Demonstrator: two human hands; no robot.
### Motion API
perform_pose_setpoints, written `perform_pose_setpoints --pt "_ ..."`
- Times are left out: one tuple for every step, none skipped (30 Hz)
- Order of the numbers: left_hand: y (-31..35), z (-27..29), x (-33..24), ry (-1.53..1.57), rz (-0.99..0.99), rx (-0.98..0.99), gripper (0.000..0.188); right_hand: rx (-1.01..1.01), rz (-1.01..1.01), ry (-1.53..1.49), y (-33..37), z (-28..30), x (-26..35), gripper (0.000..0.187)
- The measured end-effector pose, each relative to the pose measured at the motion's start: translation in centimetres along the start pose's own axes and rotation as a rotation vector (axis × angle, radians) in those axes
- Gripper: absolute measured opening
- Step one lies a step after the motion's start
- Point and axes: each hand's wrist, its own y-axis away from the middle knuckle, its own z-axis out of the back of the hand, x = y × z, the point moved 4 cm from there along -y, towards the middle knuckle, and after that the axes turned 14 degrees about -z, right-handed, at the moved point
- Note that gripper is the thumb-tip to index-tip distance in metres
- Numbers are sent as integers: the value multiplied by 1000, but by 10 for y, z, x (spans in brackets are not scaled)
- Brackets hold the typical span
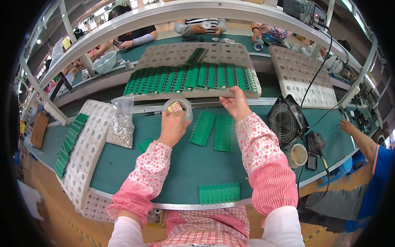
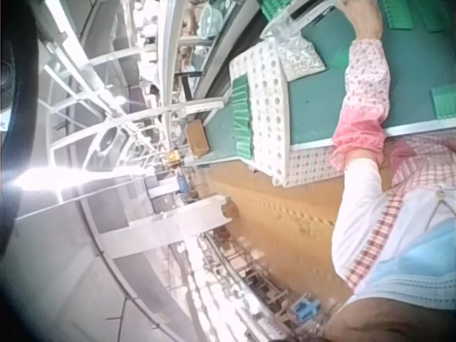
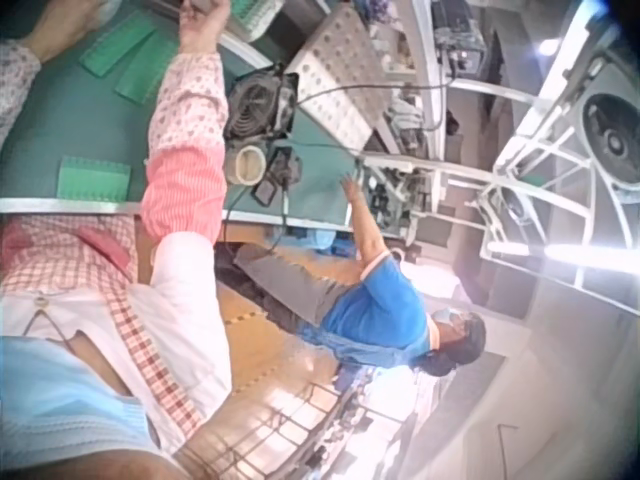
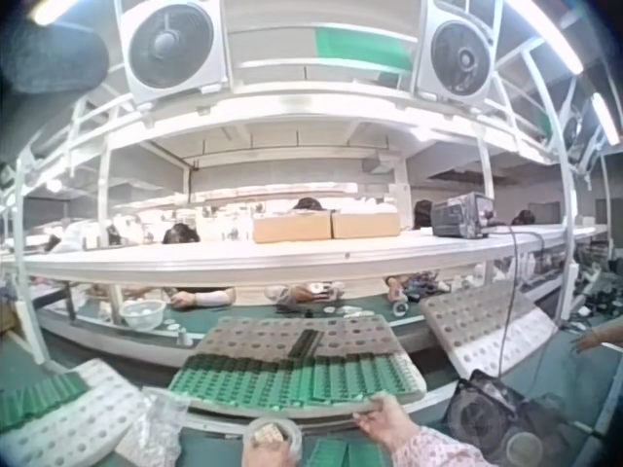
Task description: The person assembles electronic components onto small circuit boards by hand, then solders them in place with a soldering iron and solder wire.
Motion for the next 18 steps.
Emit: perform_pose_setpoints --pt "-2 -1 -4 -6 -31 -12 23 0 -3 0 -2 3 2 33" --pt "-2 -2 -9 -13 -61 -23 21 -16 -8 -8 -3 6 4 33" --pt "-4 -2 -12 3 -93 -61 20 -29 -11 -14 -2 5 6 34" --pt "-5 -4 -12 0 -89 -62 20 -25 -14 -11 -2 4 7 34" --pt "-6 -6 -11 5 -68 -38 20 -32 -13 -4 0 4 8 33" --pt "-7 -7 -10 10 -47 -11 20 -40 -14 2 3 3 8 33" --pt "-10 -7 -7 -34 -8 -3 20 -40 -19 5 4 1 6 33" --pt "-12 -6 -4 -34 -3 -2 20 -20 -18 14 4 -2 5 33" --pt "-14 -4 0 -25 46 -23 22 -3 -14 21 5 -4 4 33" --pt "-15 -3 4 -17 96 -43 25 -4 -14 23 4 -3 4 33" --pt "-17 -5 5 -59 65 -80 28 -24 -15 26 2 1 3 34" --pt "-17 -8 5 -58 66 -81 28 -43 -18 28 -2 5 3 34" --pt "-18 -7 3 -91 42 -149 30 -41 -17 29 -7 12 4 34" --pt "-19 -6 2 -124 17 -218 32 -32 -31 48 -11 19 4 34" --pt "-19 -7 1 -124 18 -217 32 -25 -48 66 -11 22 2 34" --pt "-20 -8 1 -130 50 -184 33 -24 -48 66 -11 23 2 34" --pt "-20 -9 0 -137 79 -152 34 -18 -50 84 -12 23 3 34" --pt "-19 -13 0 -130 72 -150 34 -23 -50 98 -13 27 4 34"
